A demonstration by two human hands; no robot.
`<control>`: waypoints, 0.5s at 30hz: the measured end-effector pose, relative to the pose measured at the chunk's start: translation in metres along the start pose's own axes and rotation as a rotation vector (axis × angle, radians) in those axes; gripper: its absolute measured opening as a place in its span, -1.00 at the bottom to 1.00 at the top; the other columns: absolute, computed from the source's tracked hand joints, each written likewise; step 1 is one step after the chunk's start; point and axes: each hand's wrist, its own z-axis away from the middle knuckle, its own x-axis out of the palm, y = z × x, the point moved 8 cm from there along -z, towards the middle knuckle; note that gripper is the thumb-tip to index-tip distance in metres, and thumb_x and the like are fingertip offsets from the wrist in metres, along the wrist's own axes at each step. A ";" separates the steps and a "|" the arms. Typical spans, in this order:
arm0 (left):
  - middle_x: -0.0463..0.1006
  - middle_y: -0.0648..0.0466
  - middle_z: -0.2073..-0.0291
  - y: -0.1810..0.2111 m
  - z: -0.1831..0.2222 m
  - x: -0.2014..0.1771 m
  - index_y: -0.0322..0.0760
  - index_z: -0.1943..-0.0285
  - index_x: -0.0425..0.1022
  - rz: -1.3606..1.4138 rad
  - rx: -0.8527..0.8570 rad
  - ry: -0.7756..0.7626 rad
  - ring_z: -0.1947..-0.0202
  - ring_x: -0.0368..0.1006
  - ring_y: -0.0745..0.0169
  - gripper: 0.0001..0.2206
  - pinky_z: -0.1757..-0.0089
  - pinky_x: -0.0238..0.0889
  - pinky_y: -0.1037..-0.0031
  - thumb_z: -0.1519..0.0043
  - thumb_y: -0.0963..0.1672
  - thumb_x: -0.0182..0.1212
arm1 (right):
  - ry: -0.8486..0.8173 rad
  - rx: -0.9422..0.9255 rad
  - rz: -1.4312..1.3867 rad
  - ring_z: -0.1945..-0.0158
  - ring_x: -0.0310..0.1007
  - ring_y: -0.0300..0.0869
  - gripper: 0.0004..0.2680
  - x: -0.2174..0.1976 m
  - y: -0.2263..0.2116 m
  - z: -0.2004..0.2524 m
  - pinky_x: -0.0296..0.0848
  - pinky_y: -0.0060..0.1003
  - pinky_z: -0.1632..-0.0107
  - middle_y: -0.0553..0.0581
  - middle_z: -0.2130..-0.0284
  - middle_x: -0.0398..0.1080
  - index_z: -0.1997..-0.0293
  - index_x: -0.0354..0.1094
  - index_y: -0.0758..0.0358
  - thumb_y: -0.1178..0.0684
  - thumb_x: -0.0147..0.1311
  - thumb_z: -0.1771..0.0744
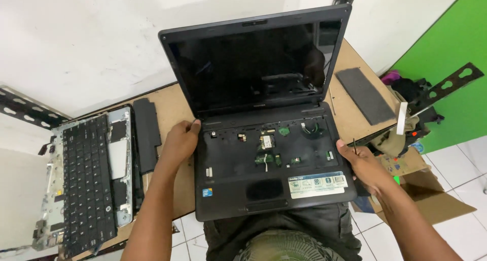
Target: Connecting internal ribbon cables and assembling the chassis of a laptop during a repair process.
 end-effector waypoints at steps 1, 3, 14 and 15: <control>0.56 -0.18 0.22 0.006 0.006 -0.002 -0.30 -0.03 0.48 0.000 -0.001 0.002 0.06 0.42 -0.10 -0.60 0.08 0.27 0.12 -0.27 0.04 -0.10 | -0.002 0.000 0.000 0.86 0.12 -0.10 -0.55 0.005 -0.012 0.010 0.21 -0.29 0.73 0.26 0.90 0.19 0.79 0.26 0.43 -0.10 0.02 -0.34; 0.54 -0.20 0.24 0.018 0.016 -0.007 -0.33 0.03 0.48 0.029 0.002 0.002 0.05 0.42 -0.12 -0.61 0.10 0.27 0.13 -0.25 0.04 -0.05 | 0.004 -0.012 -0.042 0.89 0.14 -0.09 -0.54 0.014 -0.037 0.029 0.18 -0.32 0.75 0.27 0.93 0.18 0.82 0.22 0.41 -0.09 0.01 -0.35; 0.38 -0.16 -0.13 0.037 0.055 -0.010 -0.25 -0.15 0.42 0.429 -0.208 -0.072 -0.16 0.23 0.00 -0.51 -0.07 0.11 0.20 -0.23 0.11 -0.03 | -0.039 0.043 -0.104 0.84 0.16 -0.08 -0.55 0.013 -0.010 0.017 0.30 -0.21 0.69 0.28 0.84 0.24 0.67 0.30 0.38 -0.21 -0.06 -0.37; 0.35 -0.16 -0.16 0.035 0.051 -0.009 -0.24 -0.14 0.43 0.452 -0.201 -0.072 -0.18 0.20 0.00 -0.53 -0.08 0.10 0.19 -0.24 0.11 -0.02 | -0.033 0.039 -0.115 0.84 0.17 -0.09 -0.55 0.012 -0.010 0.018 0.31 -0.22 0.69 0.28 0.84 0.25 0.66 0.29 0.38 -0.21 -0.05 -0.37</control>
